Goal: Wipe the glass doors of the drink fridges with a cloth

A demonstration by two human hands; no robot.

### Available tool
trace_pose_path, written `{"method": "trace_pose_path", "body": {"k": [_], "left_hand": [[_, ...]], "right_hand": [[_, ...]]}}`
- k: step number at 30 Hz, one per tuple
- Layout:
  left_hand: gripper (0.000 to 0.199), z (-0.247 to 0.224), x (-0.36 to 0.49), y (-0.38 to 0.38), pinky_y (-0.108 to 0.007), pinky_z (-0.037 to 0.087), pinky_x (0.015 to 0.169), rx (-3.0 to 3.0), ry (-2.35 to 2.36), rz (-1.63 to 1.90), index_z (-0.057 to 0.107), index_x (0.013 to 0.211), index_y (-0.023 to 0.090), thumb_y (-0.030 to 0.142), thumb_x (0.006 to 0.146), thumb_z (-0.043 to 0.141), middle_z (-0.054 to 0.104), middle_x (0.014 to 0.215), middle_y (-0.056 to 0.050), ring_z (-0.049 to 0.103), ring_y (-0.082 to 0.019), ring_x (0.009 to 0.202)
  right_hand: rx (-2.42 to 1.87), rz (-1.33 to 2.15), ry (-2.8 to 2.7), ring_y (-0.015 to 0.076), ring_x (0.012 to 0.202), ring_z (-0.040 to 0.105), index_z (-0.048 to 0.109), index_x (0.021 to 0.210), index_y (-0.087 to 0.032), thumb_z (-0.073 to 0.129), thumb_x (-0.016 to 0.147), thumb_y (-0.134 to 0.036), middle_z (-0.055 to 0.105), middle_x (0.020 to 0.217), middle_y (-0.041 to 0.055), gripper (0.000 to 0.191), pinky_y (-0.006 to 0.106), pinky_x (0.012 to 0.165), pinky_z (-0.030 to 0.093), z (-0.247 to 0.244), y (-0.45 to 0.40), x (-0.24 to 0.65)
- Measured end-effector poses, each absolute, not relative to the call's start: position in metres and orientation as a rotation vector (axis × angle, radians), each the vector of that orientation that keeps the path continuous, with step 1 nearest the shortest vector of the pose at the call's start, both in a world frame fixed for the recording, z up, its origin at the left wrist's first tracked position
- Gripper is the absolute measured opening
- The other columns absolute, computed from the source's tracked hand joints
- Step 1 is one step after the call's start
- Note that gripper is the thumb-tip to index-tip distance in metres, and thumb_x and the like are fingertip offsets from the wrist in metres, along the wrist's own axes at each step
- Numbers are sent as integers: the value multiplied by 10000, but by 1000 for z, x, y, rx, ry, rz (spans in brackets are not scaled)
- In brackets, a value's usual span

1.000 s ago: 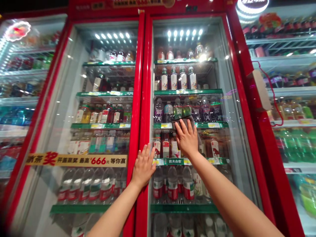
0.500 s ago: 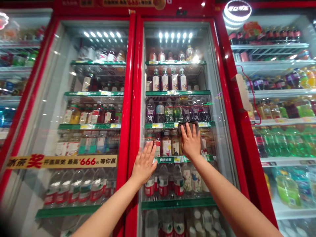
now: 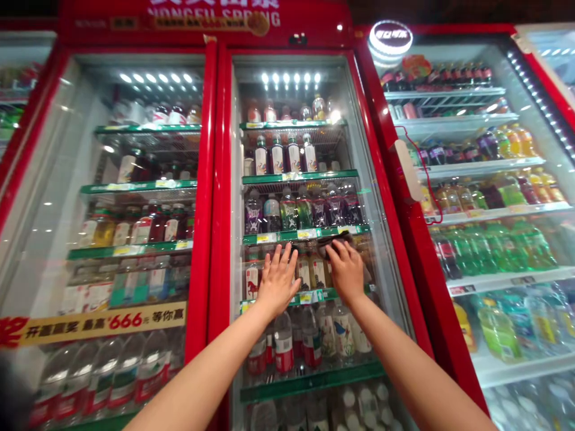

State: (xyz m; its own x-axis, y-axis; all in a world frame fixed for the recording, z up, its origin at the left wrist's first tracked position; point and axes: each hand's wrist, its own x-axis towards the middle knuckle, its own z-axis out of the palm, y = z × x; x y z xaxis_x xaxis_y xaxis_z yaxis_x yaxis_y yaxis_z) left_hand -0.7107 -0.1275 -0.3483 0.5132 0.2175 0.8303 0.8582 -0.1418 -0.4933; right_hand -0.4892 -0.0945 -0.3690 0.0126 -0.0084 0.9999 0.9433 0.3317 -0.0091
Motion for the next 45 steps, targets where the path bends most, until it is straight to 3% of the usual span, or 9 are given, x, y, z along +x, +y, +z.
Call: {"method": "trace_pose_path", "body": {"k": [4,8,12,16,23,30,34,37,45], "left_hand": [[859,-352,-699,-121,-558,131,1265,-1662,-900,-749,180,1614,192,467,910,590,135,1700,-93,0,-287,1576],[888,-357,-688,-113,-599,135,1250,-1709,-885,-739,175,1616,236,523,895,606,124,1704,-94,22,-321,1575],[1139,-361,-685,-108,-682,86,1217,-1803,-876,-709,152,1618,254,726,732,689,93,1706,-123,-9,-390,1565],[1226,-363,-686,-105,-674,32,1222,-1817,-872,-717,124,1621,257,776,674,704,95,1705,-126,-11,-384,1567],[1290,-360,-684,-110,-658,-25,1223,-1854,-931,-667,46,1620,275,778,650,730,36,1707,-121,-33,-390,1563],[1221,-355,-680,-114,-650,-92,1212,-1942,-996,-639,84,1615,265,711,694,749,4,1702,-119,-79,-391,1556],[1234,-355,-681,-110,-640,-110,1211,-1939,-961,-656,77,1612,264,722,685,750,-9,1699,-118,-82,-392,1554],[1218,-355,-683,-108,-637,-123,1207,-1943,-948,-658,68,1611,261,734,702,728,-24,1697,-120,-91,-390,1553],[1171,-354,-684,-105,-637,-132,1204,-1947,-920,-690,35,1607,282,701,745,709,-16,1700,-97,-79,-383,1556]], "right_hand": [[-897,-1043,-1530,290,1364,471,607,1386,-333,474,931,-140,635,1398,26,512,502,1112,403,-355,-99,-494],[-1022,-984,-1443,311,1446,386,498,1477,-346,400,991,-219,525,1522,15,512,634,1140,335,-317,-92,-471],[-1208,-876,-1224,377,1511,259,305,1593,-271,364,1011,-307,345,1634,83,586,688,1097,356,-350,-85,-456],[-1165,-998,-1442,339,1545,178,323,1587,-289,387,996,-249,310,1653,36,596,606,1166,317,-379,-87,-470],[-1161,-881,-1383,319,1526,243,359,1567,-316,373,1005,-268,334,1643,-10,564,584,1161,341,-318,-81,-431],[-1277,-842,-1177,326,1535,214,332,1582,-297,389,992,-259,359,1632,39,593,578,1135,365,-401,-75,-405],[-1206,-923,-1375,286,1546,186,340,1571,-349,396,990,-255,332,1645,-20,592,559,1183,315,-367,-71,-392],[-1285,-817,-1176,314,1527,229,334,1576,-329,368,1004,-314,329,1646,-4,574,592,1146,360,-342,-64,-371],[-1239,-733,-942,331,1428,385,363,1564,-335,364,994,-360,397,1597,65,570,574,1095,426,-382,-45,-341]]}}
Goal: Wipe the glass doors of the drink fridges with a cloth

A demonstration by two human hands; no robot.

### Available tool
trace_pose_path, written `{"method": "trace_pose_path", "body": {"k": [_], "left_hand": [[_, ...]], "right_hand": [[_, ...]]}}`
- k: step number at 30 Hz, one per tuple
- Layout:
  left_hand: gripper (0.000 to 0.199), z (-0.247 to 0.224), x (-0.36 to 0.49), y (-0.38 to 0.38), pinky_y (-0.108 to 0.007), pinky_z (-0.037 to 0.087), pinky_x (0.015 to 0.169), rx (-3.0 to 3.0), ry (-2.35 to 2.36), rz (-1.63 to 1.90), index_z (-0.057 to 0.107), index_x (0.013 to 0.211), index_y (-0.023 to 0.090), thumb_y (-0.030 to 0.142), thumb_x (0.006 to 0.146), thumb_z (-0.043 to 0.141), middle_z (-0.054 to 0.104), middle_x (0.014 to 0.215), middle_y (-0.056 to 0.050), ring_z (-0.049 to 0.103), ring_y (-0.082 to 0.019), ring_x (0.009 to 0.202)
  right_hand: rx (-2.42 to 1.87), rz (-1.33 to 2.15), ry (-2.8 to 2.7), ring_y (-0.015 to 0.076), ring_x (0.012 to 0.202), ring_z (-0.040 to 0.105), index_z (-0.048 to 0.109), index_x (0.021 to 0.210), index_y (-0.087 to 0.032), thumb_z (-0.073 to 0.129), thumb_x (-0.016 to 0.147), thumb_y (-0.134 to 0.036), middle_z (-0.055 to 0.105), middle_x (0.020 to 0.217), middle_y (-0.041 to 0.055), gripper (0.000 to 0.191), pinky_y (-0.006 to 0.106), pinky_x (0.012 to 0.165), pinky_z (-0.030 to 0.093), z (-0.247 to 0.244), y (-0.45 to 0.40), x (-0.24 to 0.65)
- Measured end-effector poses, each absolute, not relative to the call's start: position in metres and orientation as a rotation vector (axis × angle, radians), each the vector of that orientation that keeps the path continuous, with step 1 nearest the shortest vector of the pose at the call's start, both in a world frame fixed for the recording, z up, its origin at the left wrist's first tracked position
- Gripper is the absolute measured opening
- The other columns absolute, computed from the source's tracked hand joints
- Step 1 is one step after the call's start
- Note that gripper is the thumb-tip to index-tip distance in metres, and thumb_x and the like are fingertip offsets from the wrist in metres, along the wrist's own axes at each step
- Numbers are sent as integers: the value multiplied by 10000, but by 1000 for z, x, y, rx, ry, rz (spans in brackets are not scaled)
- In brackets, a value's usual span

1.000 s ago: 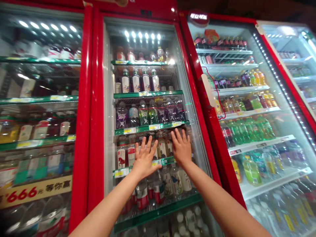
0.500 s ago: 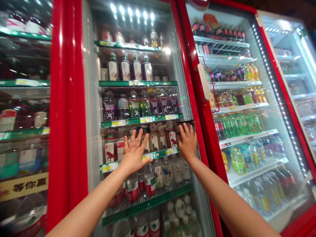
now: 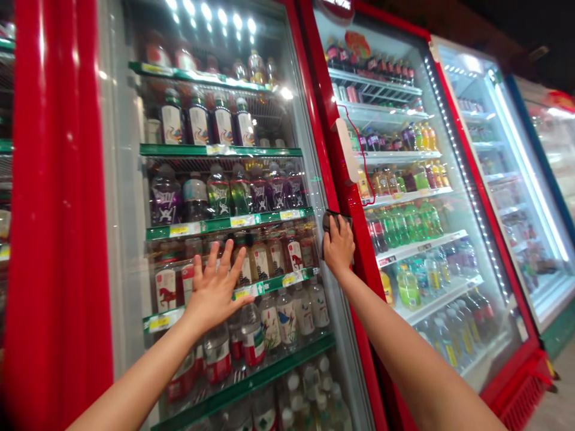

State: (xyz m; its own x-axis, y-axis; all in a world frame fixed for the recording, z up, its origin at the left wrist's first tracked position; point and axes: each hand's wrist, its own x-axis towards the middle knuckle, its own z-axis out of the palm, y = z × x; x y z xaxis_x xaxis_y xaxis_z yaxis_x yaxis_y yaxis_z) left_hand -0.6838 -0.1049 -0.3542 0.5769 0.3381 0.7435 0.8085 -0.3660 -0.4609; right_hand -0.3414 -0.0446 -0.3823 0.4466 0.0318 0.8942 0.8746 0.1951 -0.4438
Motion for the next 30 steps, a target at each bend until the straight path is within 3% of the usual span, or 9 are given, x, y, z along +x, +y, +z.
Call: {"method": "trace_pose_path", "body": {"k": [5,11,13,19,21,27,30], "left_hand": [[1140,-354,-684,-103,-642,-136,1200,-1947,-897,-700,17,1607,280,684,777,685,-33,1699,-94,-101,-378,1554],[1164,-354,-684,-101,-637,-148,1195,-1957,-906,-691,25,1609,276,693,758,702,-53,1696,-99,-141,-366,1549],[1155,-354,-684,-101,-638,-147,1195,-1956,-905,-692,19,1609,279,689,766,695,-60,1697,-92,-148,-361,1549],[1203,-353,-686,-99,-632,-161,1194,-1958,-878,-708,-38,1597,314,685,743,723,-98,1695,-66,-141,-371,1548],[1198,-353,-685,-100,-637,-164,1191,-1964,-885,-700,-59,1593,316,678,755,716,-106,1693,-64,-136,-374,1548],[1271,-352,-682,-103,-654,-142,1192,-1969,-890,-712,-99,1583,324,681,714,757,-93,1691,-74,-115,-387,1550],[1272,-352,-682,-103,-654,-138,1195,-1980,-880,-727,-95,1581,333,680,709,762,-84,1693,-68,-103,-390,1550]], "right_hand": [[-1204,-734,-1010,280,1395,440,407,1544,-273,376,981,-328,404,1586,82,566,489,1137,405,-334,-37,-316],[-1135,-806,-1061,265,1450,382,468,1504,-330,440,959,-266,442,1570,34,550,493,1163,381,-407,-44,-326],[-1103,-798,-1070,264,1459,371,482,1495,-328,449,950,-251,446,1568,37,551,502,1169,375,-411,-43,-327],[-1089,-751,-1053,267,1467,361,470,1506,-297,436,958,-262,408,1593,55,549,502,1200,346,-345,-37,-318],[-1102,-759,-1057,271,1480,343,438,1524,-310,436,971,-279,392,1604,51,554,506,1200,346,-366,-41,-322],[-1126,-819,-1172,287,1512,294,238,1599,-368,418,991,-240,343,1624,74,647,578,1178,362,-519,-64,-336],[-1134,-820,-1167,288,1519,277,252,1598,-350,417,992,-256,344,1622,78,635,584,1179,357,-498,-59,-329]]}}
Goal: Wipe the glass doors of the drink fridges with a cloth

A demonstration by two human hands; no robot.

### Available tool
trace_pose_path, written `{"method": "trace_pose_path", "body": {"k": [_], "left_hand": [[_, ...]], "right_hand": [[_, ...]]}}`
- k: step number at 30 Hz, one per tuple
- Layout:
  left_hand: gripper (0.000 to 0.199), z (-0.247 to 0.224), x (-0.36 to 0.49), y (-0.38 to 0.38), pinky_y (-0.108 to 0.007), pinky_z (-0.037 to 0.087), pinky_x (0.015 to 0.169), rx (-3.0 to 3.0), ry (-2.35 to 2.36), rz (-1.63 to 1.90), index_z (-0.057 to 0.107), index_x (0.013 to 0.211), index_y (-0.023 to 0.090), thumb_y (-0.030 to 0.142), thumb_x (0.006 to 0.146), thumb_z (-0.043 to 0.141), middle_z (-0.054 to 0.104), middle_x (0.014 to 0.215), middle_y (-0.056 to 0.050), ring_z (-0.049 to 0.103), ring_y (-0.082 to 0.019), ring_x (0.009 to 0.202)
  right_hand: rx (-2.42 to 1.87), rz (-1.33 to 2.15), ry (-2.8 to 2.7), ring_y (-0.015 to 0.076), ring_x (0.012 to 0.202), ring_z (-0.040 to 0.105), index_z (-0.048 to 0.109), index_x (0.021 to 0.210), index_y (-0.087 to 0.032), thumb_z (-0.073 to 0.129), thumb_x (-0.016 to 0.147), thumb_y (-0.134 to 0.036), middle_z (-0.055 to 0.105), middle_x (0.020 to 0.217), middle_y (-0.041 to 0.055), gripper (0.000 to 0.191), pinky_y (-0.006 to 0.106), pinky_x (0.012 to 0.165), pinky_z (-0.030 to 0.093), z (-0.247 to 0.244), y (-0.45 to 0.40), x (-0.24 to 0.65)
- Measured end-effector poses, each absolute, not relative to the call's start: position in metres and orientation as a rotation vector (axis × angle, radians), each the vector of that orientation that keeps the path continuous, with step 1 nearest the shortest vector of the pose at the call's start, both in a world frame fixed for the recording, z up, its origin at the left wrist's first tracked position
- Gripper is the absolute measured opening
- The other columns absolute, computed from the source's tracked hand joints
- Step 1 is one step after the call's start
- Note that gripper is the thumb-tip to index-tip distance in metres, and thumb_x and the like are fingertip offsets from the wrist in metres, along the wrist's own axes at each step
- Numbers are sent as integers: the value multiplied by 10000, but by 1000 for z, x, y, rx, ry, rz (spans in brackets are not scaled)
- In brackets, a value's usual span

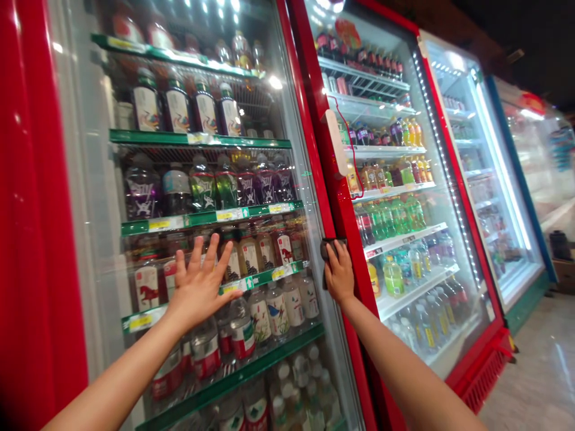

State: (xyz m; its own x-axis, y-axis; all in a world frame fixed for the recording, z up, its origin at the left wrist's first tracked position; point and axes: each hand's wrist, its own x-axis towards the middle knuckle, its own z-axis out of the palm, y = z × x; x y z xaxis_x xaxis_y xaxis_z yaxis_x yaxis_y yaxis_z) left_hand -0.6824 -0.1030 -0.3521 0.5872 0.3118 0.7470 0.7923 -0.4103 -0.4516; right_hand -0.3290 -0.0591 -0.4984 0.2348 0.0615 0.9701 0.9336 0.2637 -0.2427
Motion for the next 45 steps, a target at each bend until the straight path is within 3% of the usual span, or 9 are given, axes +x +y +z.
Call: {"method": "trace_pose_path", "body": {"k": [4,6,9,13,20,27,34,41,45], "left_hand": [[1277,-352,-682,-103,-647,-141,1199,-1980,-893,-731,-79,1587,326,673,700,773,-71,1695,-66,-110,-382,1550],[1266,-352,-681,-104,-646,-145,1198,-1984,-908,-720,-46,1596,313,677,699,771,-63,1695,-76,-121,-380,1549],[1208,-351,-680,-105,-643,-143,1198,-1982,-931,-710,19,1609,295,681,723,745,-45,1697,-87,-117,-377,1551],[1177,-352,-680,-105,-647,-135,1198,-1969,-932,-711,78,1613,279,690,727,734,-13,1698,-101,-102,-378,1554],[1113,-353,-681,-106,-631,-140,1203,-1978,-940,-713,120,1612,265,689,761,700,2,1699,-98,-102,-366,1556],[1166,-353,-680,-109,-641,-119,1206,-1973,-950,-697,74,1611,273,683,737,729,-16,1699,-103,-101,-377,1554],[1183,-353,-678,-113,-643,-114,1208,-1985,-991,-670,104,1612,261,678,716,753,-18,1700,-103,-116,-381,1551],[1213,-353,-677,-116,-645,-117,1207,-1984,-992,-669,90,1614,260,653,699,784,-23,1697,-106,-121,-378,1550],[1230,-354,-678,-116,-645,-116,1209,-1974,-1001,-661,91,1614,256,664,686,788,-14,1695,-113,-111,-378,1551]], "right_hand": [[-1199,-790,-1072,268,1503,303,334,1576,-291,379,1005,-306,358,1618,75,573,528,1196,338,-405,-48,-329],[-1230,-808,-1079,285,1530,235,360,1567,-284,378,1012,-331,353,1627,64,557,539,1197,322,-391,-51,-338],[-1195,-920,-1356,294,1557,149,390,1550,-318,417,1005,-317,369,1627,28,546,562,1197,298,-428,-66,-348],[-1118,-998,-1525,276,1551,187,445,1520,-316,460,983,-273,435,1590,31,539,529,1205,304,-475,-74,-340],[-1255,-873,-1169,309,1561,124,350,1572,-316,404,1010,-336,317,1651,19,565,576,1177,325,-404,-62,-383],[-1092,-1030,-1633,272,1552,190,436,1522,-359,477,980,-264,405,1607,-6,552,557,1227,253,-462,-84,-379],[-1279,-851,-1192,355,1561,88,321,1582,-330,437,990,-251,251,1672,35,608,661,1167,285,-402,-72,-420],[-1044,-1032,-1699,273,1550,198,470,1481,-442,493,983,-235,416,1597,-54,540,550,1217,275,-462,-93,-405],[-1125,-909,-1403,305,1548,195,426,1525,-380,466,990,-237,406,1605,-6,555,556,1169,358,-434,-80,-400]]}}
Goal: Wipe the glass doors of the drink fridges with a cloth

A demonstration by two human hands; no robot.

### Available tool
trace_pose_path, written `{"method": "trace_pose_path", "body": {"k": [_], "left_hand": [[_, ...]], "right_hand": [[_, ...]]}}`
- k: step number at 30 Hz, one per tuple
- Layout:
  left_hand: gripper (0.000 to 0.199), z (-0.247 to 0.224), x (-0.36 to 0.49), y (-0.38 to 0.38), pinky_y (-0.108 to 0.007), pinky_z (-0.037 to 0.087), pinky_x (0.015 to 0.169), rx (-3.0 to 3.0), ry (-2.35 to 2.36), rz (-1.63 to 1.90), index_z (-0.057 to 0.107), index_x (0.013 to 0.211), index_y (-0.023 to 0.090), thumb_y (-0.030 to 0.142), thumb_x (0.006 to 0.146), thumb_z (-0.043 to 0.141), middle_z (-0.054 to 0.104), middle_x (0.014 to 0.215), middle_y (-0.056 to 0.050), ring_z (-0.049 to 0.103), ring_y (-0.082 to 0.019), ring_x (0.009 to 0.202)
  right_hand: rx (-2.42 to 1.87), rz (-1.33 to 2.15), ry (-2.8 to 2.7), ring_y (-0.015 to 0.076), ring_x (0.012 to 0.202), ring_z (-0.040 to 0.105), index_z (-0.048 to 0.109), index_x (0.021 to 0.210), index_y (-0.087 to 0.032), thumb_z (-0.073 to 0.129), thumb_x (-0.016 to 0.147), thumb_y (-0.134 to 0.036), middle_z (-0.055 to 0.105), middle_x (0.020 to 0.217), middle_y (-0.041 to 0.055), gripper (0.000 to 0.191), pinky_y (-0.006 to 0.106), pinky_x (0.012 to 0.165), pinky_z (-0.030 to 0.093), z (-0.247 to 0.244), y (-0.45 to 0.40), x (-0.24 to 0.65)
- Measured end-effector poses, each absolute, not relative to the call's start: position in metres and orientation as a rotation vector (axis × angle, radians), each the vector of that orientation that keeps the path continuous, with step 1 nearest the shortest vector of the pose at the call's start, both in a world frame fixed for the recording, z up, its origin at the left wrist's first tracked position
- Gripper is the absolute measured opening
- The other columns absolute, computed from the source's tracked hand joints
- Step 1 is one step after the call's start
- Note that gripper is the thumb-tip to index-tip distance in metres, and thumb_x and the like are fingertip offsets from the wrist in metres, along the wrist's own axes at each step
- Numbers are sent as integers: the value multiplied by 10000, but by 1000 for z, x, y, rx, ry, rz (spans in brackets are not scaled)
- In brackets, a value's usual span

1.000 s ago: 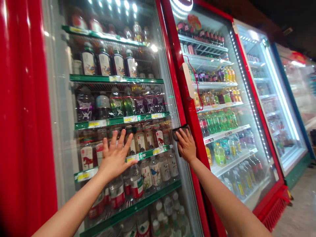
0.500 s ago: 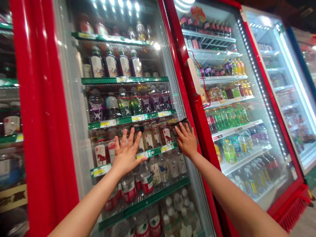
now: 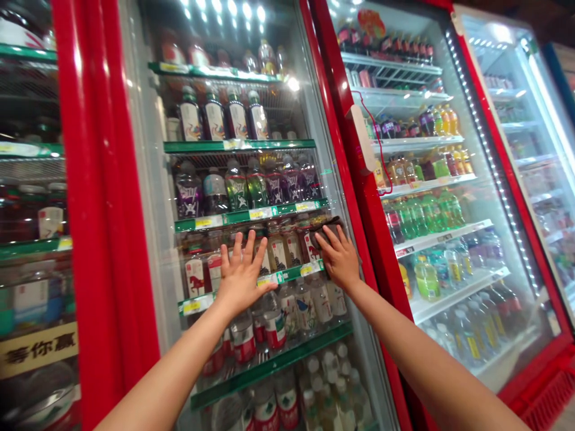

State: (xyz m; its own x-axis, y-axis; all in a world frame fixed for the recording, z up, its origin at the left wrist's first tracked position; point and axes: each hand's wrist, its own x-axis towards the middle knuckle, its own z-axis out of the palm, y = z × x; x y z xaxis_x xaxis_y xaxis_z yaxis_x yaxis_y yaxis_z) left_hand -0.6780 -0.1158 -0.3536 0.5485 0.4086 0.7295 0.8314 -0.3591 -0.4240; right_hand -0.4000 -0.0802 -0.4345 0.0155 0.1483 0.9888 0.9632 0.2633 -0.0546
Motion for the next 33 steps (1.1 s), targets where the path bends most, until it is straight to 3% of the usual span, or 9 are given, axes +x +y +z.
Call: {"method": "trace_pose_path", "body": {"k": [4,7,12,16,20,26,30,33], "left_hand": [[1234,-354,-677,-118,-644,-102,1215,-1984,-1020,-656,97,1614,256,657,680,797,-13,1696,-109,-113,-372,1551],[1228,-353,-677,-120,-646,-88,1217,-1987,-1023,-659,102,1614,261,641,682,805,-7,1698,-107,-108,-369,1553],[1233,-356,-679,-121,-663,-64,1216,-1980,-1017,-655,87,1616,259,643,685,799,-5,1699,-113,-100,-378,1552],[1235,-358,-678,-120,-667,-38,1219,-1969,-1011,-650,66,1619,252,668,697,774,-2,1701,-119,-95,-380,1553],[1225,-356,-677,-121,-667,-27,1221,-1957,-1033,-627,71,1621,229,629,710,786,0,1702,-121,-104,-375,1552],[1243,-360,-723,-142,-590,30,1258,-1974,-961,-505,74,1622,174,564,705,817,26,1699,-139,-62,-345,1563],[1304,-372,-770,-160,-632,43,1246,-1912,-973,-511,83,1623,215,619,643,842,66,1700,-123,-31,-370,1563],[1349,-379,-788,-161,-662,86,1233,-1886,-1038,-511,100,1620,245,625,584,874,85,1698,-115,-16,-393,1559]], "right_hand": [[-1178,-849,-1247,352,1556,128,351,1563,-372,444,990,-240,323,1646,-8,596,619,1149,355,-403,-76,-455],[-1110,-930,-1460,332,1562,112,371,1551,-394,476,978,-242,316,1646,-34,601,601,1183,322,-428,-89,-479],[-988,-1000,-1724,275,1536,245,458,1497,-421,475,990,-231,418,1592,-40,541,538,1200,338,-469,-99,-435],[-1089,-861,-1395,339,1551,161,434,1528,-342,436,1007,-246,356,1627,30,529,612,1150,371,-426,-84,-432],[-1147,-865,-1356,365,1559,76,292,1588,-347,441,1001,-263,233,1673,35,612,686,1161,284,-405,-83,-484],[-1016,-1078,-1800,285,1548,199,349,1556,-406,468,993,-221,323,1644,-28,604,557,1221,264,-463,-109,-469],[-1145,-931,-1483,357,1533,223,369,1558,-354,438,1011,-257,348,1634,30,560,613,1128,375,-441,-100,-456],[-1188,-846,-1295,406,1533,182,358,1569,-313,435,1016,-303,324,1643,58,558,678,1100,361,-409,-93,-496]]}}
